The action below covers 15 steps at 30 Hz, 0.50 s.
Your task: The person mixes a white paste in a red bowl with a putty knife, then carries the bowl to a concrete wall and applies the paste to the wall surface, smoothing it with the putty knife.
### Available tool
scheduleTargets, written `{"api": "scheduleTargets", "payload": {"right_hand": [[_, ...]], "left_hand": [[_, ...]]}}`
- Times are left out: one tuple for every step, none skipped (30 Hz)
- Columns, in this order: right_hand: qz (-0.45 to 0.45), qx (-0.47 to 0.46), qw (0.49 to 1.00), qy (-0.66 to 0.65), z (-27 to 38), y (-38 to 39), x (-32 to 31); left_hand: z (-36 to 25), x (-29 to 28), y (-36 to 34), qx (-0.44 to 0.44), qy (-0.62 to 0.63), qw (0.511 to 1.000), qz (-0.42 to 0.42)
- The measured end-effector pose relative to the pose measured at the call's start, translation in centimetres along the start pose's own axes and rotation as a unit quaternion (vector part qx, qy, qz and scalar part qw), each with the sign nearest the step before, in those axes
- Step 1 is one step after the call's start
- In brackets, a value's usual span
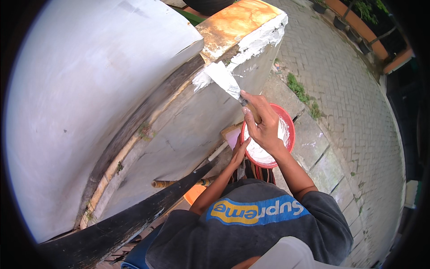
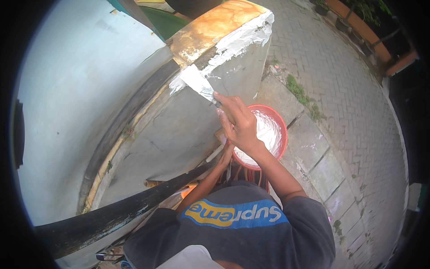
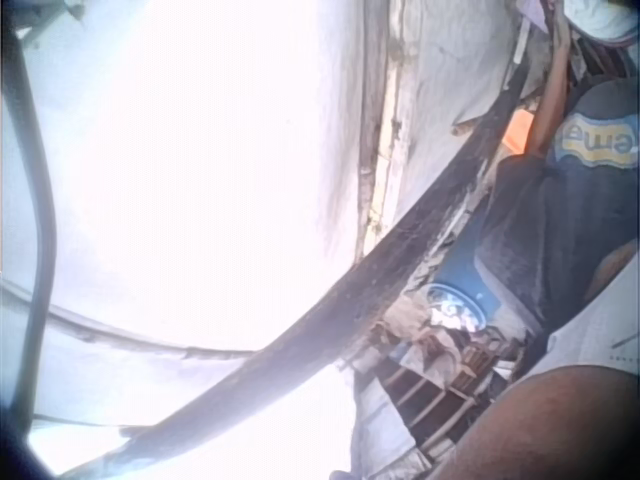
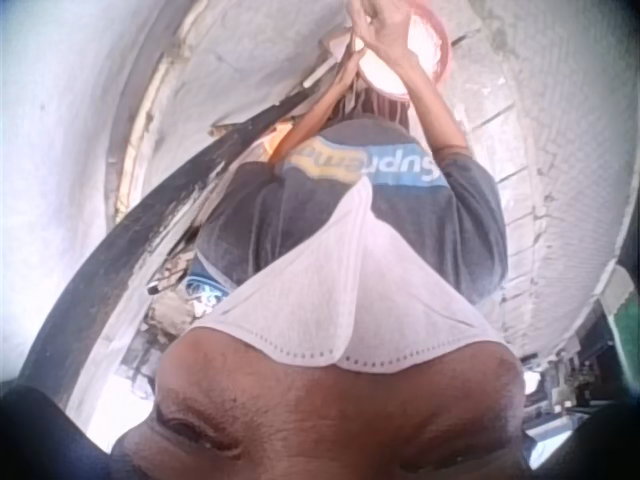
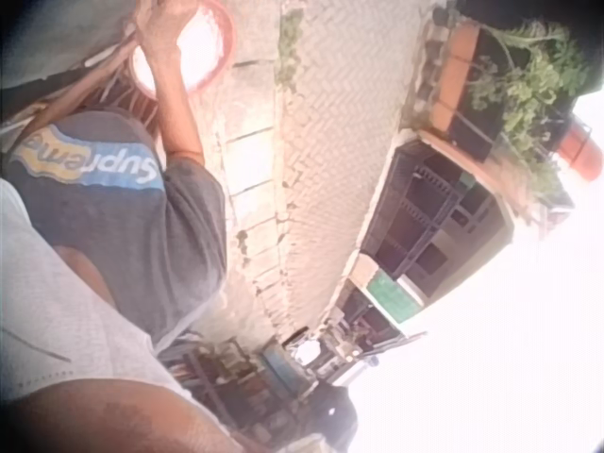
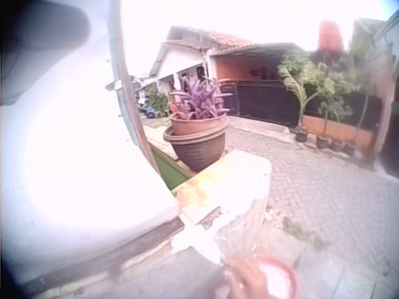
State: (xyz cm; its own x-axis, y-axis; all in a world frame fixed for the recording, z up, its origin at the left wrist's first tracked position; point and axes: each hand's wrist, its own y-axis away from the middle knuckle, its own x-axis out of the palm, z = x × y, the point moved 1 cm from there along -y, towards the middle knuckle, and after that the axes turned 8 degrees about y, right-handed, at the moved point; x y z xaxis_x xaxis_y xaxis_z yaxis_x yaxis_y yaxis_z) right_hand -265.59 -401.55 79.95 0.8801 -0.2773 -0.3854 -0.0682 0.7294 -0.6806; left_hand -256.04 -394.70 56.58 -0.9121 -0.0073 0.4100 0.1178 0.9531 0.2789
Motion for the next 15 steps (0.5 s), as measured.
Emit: {"api": "scheduleTargets", "payload": {"right_hand": [[0.009, 0.013, 1.0, -0.017, -0.1, 1.1, 1.3], [0.016, 0.027, 0.999, -0.034, -0.1, 1.9, 2.4], [0.013, 0.032, 0.998, -0.05, -0.3, 2.5, 3.4], [0.01, 0.037, 0.997, -0.065, -0.4, 3.1, 4.3], [0.006, 0.042, 0.996, -0.08, -0.6, 3.4, 5.0], [0.007, 0.04, 0.995, -0.086, -0.7, 3.6, 5.5], [0.008, 0.039, 0.995, -0.091, -0.9, 3.8, 5.8], [0.008, 0.038, 0.995, -0.096, -0.9, 3.8, 6.0], [-0.001, 0.024, 0.996, -0.09, -0.9, 3.8, 6.3], [-0.009, 0.009, 0.996, -0.085, -0.9, 3.7, 6.6], [-0.016, -0.006, 0.997, -0.079, -1.0, 3.6, 6.8], [-0.013, -0.001, 0.997, -0.071, -1.2, 3.8, 7.0], [-0.011, 0.003, 0.998, -0.065, -1.5, 3.8, 7.2], [-0.008, 0.006, 0.998, -0.058, -1.6, 3.9, 7.4], [-0.003, 0.021, 0.998, -0.063, -1.9, 4.1, 7.4]], "left_hand": [[0.0, -0.1, -0.1, 0.01, -0.001, 1.0, 0.001], [0.1, -0.4, 0.0, 0.011, -0.005, 1.0, 0.002], [0.3, -0.5, -0.1, 0.008, -0.01, 1.0, 0.002], [0.3, -0.8, 0.0, 0.0, -0.018, 1.0, 0.005], [0.4, -1.0, -0.1, -0.012, -0.027, 1.0, 0.008], [0.5, -1.1, -0.1, -0.025, -0.035, 0.999, 0.01], [0.6, -1.1, -0.1, -0.035, -0.044, 0.998, 0.012], [0.6, -1.2, 0.0, -0.043, -0.052, 0.998, 0.014], [0.7, -1.3, 0.1, -0.05, -0.059, 0.997, 0.015], [0.8, -1.4, 0.2, -0.055, -0.065, 0.996, 0.015], [1.0, -1.6, 0.3, -0.061, -0.071, 0.996, 0.015], [1.2, -1.7, 0.3, -0.063, -0.075, 0.995, 0.015], [1.3, -1.8, 0.3, -0.067, -0.079, 0.995, 0.017], [1.5, -1.9, 0.3, -0.07, -0.083, 0.994, 0.017], [1.7, -2.1, 0.4, -0.075, -0.088, 0.993, 0.016]]}}
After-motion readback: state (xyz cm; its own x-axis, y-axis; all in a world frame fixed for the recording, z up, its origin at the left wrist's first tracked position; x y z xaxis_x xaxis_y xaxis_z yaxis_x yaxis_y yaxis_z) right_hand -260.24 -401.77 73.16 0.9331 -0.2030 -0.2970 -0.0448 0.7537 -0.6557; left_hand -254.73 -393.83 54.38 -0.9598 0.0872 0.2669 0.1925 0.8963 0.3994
